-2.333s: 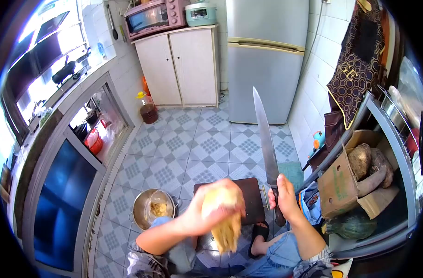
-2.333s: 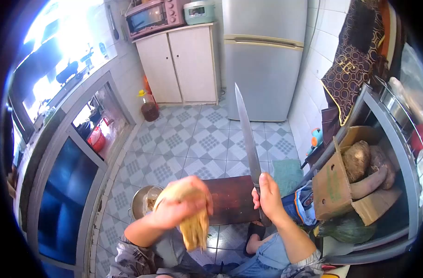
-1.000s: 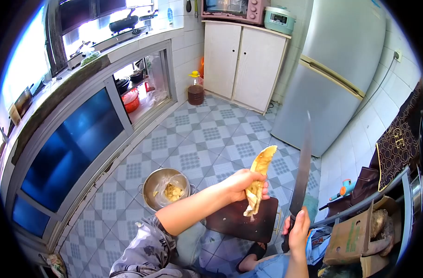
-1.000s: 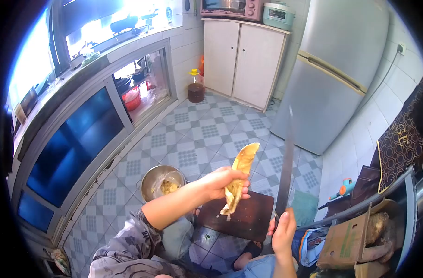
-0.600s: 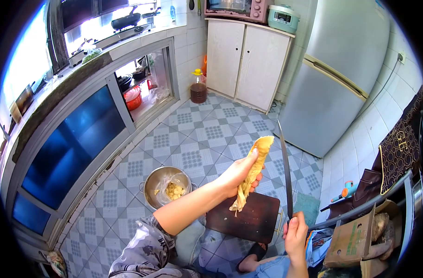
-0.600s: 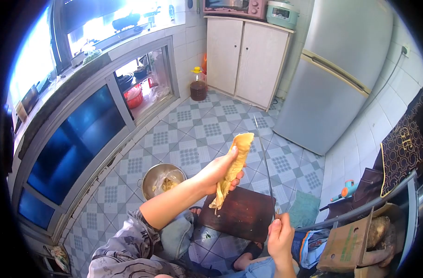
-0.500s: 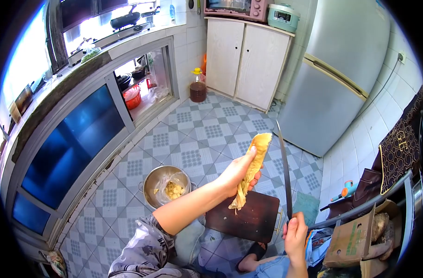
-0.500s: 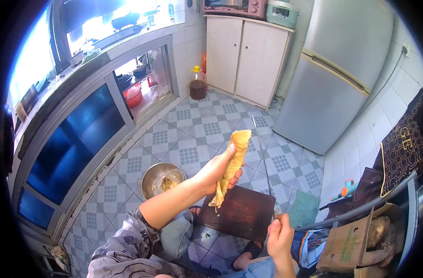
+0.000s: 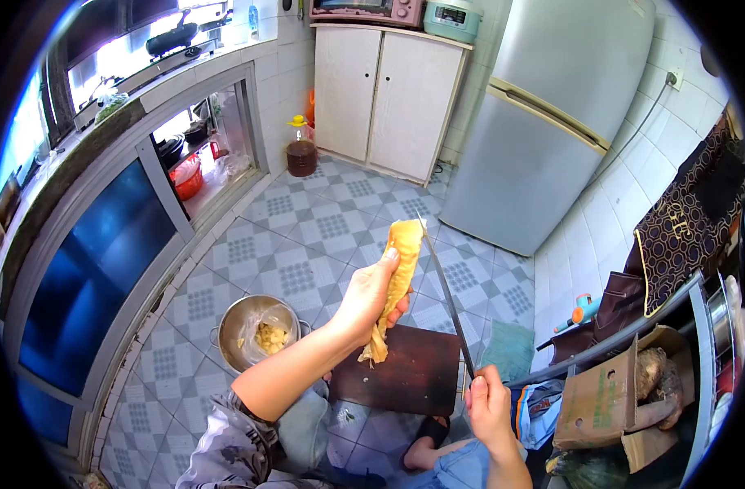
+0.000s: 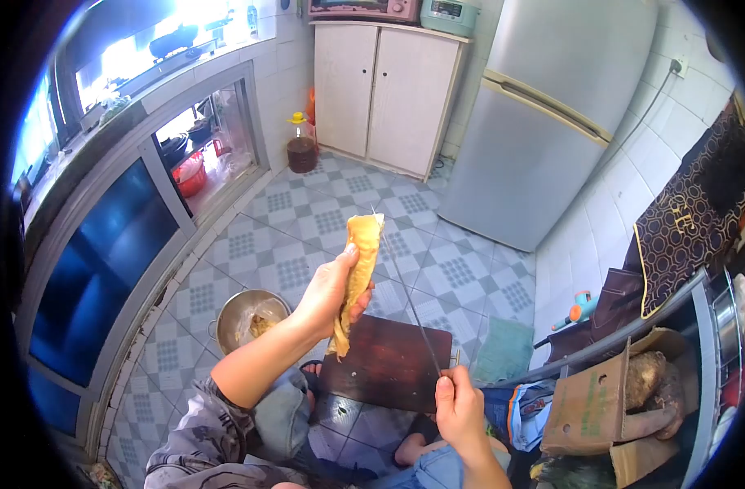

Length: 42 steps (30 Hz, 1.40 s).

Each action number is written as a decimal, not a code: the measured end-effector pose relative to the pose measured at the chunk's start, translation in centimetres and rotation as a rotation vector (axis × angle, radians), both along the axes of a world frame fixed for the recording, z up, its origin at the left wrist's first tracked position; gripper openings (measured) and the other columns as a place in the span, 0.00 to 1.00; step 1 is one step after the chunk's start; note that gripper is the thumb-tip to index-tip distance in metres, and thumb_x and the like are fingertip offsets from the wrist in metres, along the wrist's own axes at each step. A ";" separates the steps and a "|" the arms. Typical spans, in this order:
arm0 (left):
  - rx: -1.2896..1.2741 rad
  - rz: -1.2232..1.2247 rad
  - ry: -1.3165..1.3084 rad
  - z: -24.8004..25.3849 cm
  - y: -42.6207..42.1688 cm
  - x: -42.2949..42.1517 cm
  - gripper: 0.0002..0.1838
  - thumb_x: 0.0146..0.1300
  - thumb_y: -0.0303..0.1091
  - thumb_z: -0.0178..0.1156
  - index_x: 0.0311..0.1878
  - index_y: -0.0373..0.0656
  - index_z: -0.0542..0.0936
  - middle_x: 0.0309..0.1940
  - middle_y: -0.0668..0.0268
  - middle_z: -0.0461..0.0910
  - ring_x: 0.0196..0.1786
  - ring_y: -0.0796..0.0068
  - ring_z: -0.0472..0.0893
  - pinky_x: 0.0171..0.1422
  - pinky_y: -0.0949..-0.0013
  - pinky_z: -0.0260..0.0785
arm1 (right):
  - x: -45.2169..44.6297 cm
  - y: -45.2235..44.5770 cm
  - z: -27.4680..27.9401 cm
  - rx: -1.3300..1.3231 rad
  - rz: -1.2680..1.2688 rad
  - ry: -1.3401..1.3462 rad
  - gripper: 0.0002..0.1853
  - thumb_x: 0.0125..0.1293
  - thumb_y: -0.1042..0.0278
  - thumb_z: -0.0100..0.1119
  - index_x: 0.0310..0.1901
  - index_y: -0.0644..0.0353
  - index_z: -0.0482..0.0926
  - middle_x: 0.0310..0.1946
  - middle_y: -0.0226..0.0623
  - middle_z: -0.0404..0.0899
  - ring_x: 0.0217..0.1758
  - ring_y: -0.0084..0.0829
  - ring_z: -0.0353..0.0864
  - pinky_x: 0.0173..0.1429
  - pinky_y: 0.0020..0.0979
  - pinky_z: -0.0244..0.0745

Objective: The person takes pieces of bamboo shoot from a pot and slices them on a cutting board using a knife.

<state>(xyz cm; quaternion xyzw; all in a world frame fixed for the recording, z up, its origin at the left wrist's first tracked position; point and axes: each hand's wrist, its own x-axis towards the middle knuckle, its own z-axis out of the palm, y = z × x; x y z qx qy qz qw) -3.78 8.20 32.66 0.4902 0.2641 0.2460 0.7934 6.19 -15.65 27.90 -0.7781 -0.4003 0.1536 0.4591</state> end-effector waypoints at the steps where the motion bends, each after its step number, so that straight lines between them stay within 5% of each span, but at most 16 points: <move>1: 0.001 0.000 0.008 0.1 0.0 0.0 0.28 0.69 0.58 0.43 0.30 0.38 0.72 0.13 0.65 0.70 0.11 0.78 0.66 0.16 0.74 0.59 | 0.0 0.0 -0.1 -0.005 -0.003 0.001 0.17 0.72 0.57 0.44 0.36 0.64 0.71 0.15 0.39 0.72 0.19 0.35 0.77 0.26 0.33 0.68; 11: -0.018 -0.023 -0.044 0.0 0.0 -0.3 0.27 0.68 0.55 0.43 0.29 0.37 0.72 0.13 0.63 0.69 0.11 0.77 0.65 0.16 0.74 0.59 | 0.0 0.1 -0.5 -0.004 0.004 -0.001 0.16 0.71 0.58 0.45 0.37 0.65 0.72 0.15 0.38 0.71 0.19 0.34 0.76 0.26 0.33 0.68; 13: -0.018 -0.012 -0.061 0.0 0.0 -0.3 0.26 0.68 0.53 0.43 0.29 0.36 0.72 0.13 0.63 0.69 0.11 0.77 0.65 0.16 0.74 0.59 | -0.1 0.3 -0.6 0.076 0.029 -0.061 0.17 0.74 0.55 0.40 0.33 0.61 0.67 0.13 0.28 0.68 0.14 0.16 0.66 0.19 0.22 0.60; 16: 0.008 0.007 -0.060 0.0 0.1 -0.3 0.25 0.68 0.52 0.43 0.29 0.36 0.72 0.12 0.63 0.70 0.11 0.77 0.65 0.15 0.74 0.59 | -0.2 0.2 -0.4 0.108 0.039 -0.032 0.17 0.73 0.56 0.41 0.33 0.61 0.67 0.13 0.27 0.68 0.14 0.16 0.65 0.18 0.21 0.59; 31: 0.375 0.189 -0.010 -1.1 1.0 -0.1 0.17 0.68 0.40 0.45 0.30 0.38 0.75 0.14 0.67 0.73 0.11 0.84 0.66 0.15 0.79 0.56 | 0.1 -0.5 -0.5 -0.040 0.021 -0.247 0.15 0.72 0.59 0.43 0.32 0.62 0.69 0.14 0.36 0.68 0.16 0.30 0.70 0.23 0.31 0.63; 42: 0.290 0.070 -0.143 -0.5 0.4 -0.5 0.13 0.62 0.34 0.43 0.31 0.35 0.72 0.14 0.64 0.70 0.12 0.81 0.64 0.16 0.76 0.55 | -0.1 -0.9 -0.4 -0.069 0.023 -0.189 0.18 0.73 0.57 0.40 0.29 0.61 0.66 0.12 0.35 0.68 0.15 0.30 0.70 0.22 0.31 0.62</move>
